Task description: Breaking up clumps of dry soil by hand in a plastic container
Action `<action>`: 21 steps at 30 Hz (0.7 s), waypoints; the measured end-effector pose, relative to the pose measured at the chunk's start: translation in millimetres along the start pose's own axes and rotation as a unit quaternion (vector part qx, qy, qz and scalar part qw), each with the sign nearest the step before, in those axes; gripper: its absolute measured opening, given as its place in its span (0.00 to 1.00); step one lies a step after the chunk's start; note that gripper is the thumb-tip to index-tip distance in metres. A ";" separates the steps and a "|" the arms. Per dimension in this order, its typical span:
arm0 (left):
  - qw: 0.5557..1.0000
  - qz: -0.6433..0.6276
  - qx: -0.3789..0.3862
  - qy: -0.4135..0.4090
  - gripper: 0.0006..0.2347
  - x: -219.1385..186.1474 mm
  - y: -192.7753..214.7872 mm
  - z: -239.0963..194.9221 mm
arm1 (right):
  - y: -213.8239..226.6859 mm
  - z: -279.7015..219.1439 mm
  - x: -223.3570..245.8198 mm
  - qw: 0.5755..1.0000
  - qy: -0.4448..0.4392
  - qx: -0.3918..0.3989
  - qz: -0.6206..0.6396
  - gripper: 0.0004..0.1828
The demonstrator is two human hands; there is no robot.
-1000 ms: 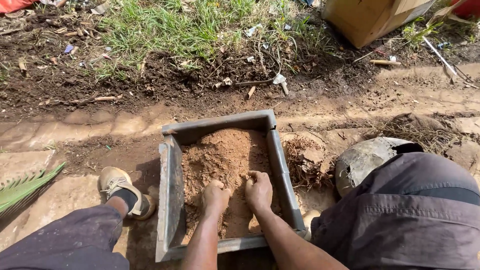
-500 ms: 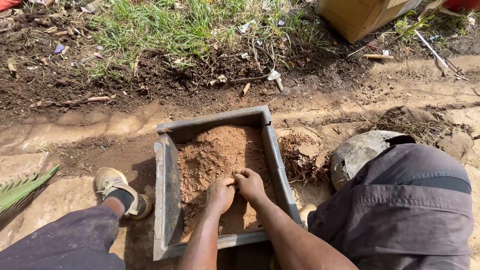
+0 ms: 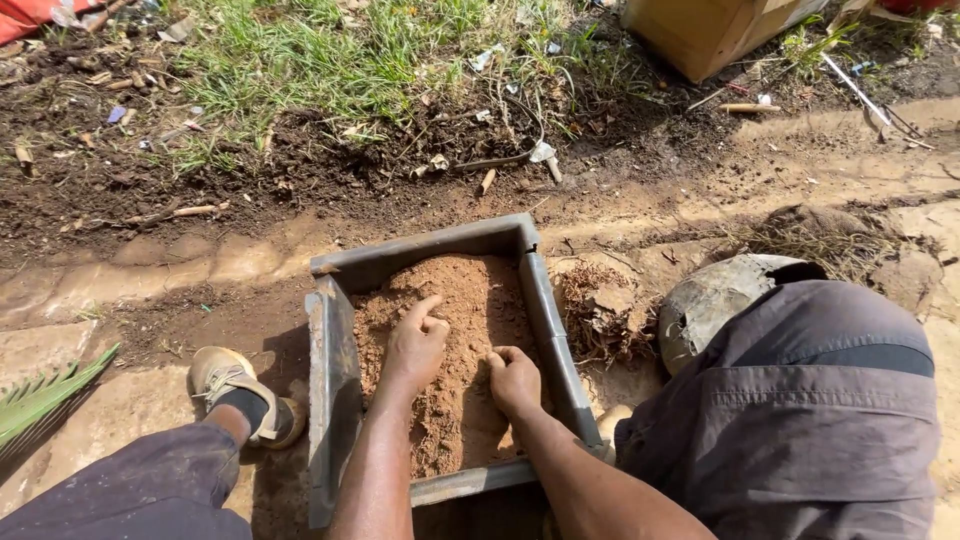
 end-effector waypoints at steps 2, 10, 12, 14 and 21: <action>0.999 0.019 -0.004 0.040 0.22 -0.8 -6.5 4.6 | 4.9 -17.4 34.2 0.999 0.048 -0.004 0.000 0.15; 0.998 -0.036 -0.019 0.042 0.24 10.7 -26.2 30.7 | 92.7 35.1 127.2 0.960 0.235 -0.144 0.059 0.13; 0.998 -0.037 -0.015 0.048 0.23 17.6 -32.3 34.4 | 125.9 49.8 118.6 0.957 0.213 -0.190 0.055 0.14; 0.998 -0.049 -0.026 0.029 0.24 19.8 -30.2 35.6 | 147.6 71.0 104.6 0.963 0.181 -0.198 0.000 0.17; 0.991 -0.059 -0.090 0.075 0.22 41.0 -22.5 41.2 | 91.8 25.3 120.8 0.954 0.276 -0.117 -0.017 0.19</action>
Point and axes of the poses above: each hand's wrist, its own z-axis towards the middle knuckle, its own y-axis out of the back of the hand, x = y × z, the point moved 2 cm from there along z, towards the middle knuckle, and after that the axes turned 6 degrees about z, right-handed, at the moved point
